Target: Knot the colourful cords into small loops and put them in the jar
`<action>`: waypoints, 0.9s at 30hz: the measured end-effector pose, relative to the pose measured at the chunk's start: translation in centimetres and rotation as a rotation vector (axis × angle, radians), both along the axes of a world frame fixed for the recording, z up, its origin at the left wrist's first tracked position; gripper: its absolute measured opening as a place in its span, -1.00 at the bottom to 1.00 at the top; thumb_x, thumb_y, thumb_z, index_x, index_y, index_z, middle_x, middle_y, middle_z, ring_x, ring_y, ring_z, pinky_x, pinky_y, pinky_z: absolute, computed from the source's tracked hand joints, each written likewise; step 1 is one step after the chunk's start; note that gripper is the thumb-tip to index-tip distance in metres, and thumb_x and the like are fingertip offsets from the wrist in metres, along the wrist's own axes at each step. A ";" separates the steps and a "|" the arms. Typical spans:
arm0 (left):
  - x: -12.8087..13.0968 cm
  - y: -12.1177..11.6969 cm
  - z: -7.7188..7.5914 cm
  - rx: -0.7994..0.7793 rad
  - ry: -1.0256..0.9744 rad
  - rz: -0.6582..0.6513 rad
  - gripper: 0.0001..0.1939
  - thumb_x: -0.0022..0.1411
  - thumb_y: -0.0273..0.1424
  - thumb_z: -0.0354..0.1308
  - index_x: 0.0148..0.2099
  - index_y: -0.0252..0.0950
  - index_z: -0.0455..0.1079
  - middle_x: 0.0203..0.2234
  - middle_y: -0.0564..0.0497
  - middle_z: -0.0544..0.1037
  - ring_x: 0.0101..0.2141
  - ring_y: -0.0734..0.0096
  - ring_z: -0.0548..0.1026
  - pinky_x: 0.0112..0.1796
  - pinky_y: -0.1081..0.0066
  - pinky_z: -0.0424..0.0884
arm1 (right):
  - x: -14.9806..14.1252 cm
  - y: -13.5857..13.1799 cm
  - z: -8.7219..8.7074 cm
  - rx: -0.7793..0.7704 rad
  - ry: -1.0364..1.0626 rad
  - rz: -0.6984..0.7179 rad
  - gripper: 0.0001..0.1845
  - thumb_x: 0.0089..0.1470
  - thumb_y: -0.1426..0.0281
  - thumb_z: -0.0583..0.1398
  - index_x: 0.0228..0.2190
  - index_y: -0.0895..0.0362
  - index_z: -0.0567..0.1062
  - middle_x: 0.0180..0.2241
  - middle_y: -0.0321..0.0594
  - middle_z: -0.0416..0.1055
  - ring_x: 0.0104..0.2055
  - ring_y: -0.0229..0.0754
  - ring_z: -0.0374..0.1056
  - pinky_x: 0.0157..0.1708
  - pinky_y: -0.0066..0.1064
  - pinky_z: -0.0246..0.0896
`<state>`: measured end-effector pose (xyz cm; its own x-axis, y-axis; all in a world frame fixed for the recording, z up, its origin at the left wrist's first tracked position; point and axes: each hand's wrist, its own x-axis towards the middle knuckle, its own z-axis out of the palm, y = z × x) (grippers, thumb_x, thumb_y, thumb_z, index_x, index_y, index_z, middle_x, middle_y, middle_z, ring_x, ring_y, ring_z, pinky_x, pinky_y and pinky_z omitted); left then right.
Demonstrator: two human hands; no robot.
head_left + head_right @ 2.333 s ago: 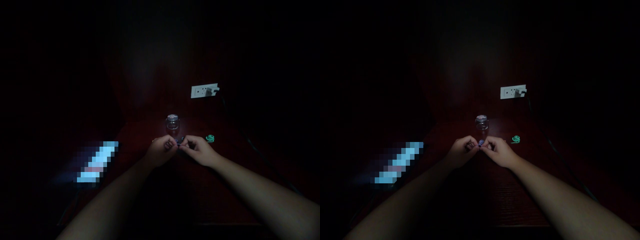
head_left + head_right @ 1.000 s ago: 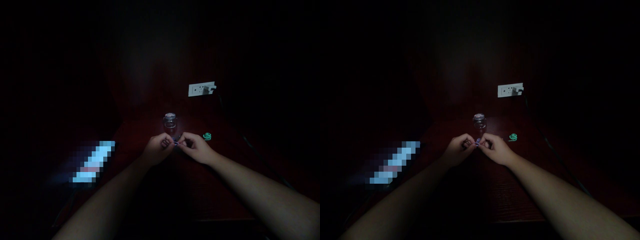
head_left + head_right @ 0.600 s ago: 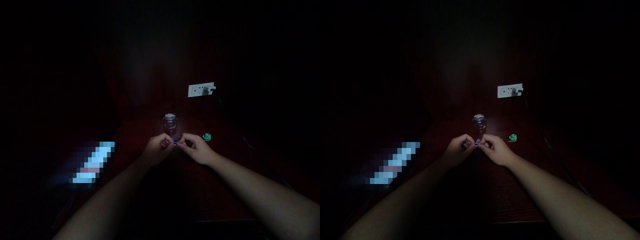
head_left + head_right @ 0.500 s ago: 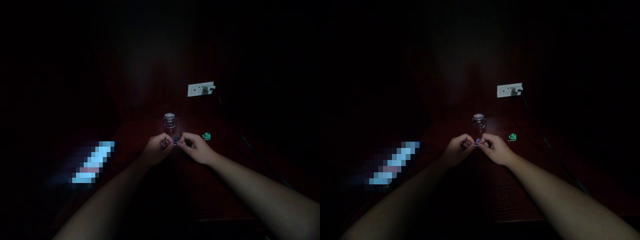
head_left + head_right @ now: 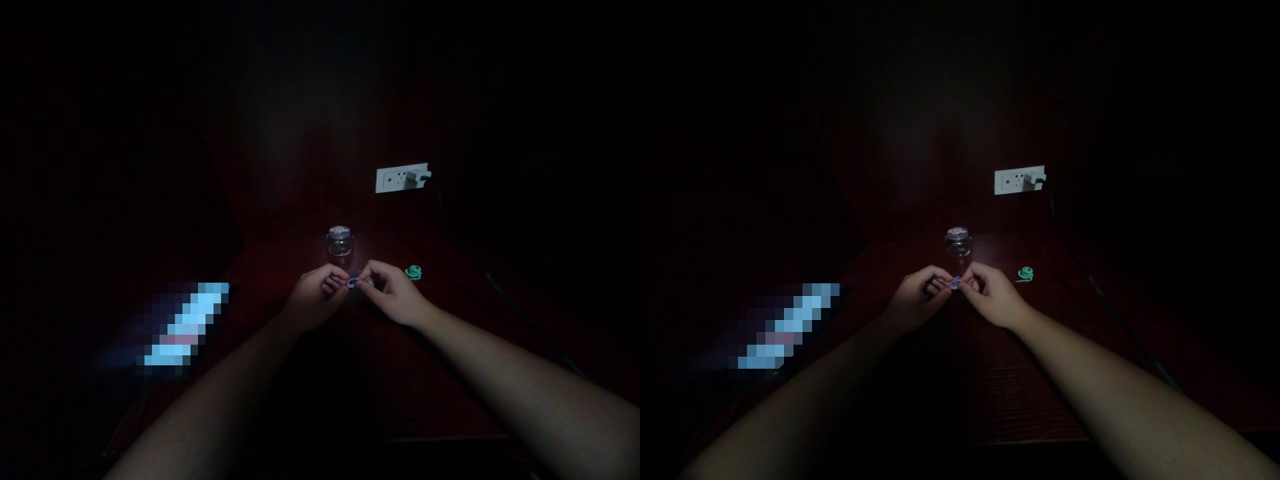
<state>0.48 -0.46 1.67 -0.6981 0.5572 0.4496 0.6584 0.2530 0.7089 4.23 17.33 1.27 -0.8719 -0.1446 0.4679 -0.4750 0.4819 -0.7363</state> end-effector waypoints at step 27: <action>0.1 0.0 0.3 -0.044 0.012 -0.007 -0.86 0.12 -0.38 0.07 -0.33 -0.35 0.38 -0.49 0.03 0.48 -0.52 0.57 0.38 -0.48 0.55 0.32 | 0.3 -0.1 0.0 0.010 -0.012 0.059 -0.89 -0.02 0.38 0.13 -0.48 0.17 0.35 -0.60 -0.35 0.18 -0.56 -0.35 0.07 -0.55 -0.49 0.01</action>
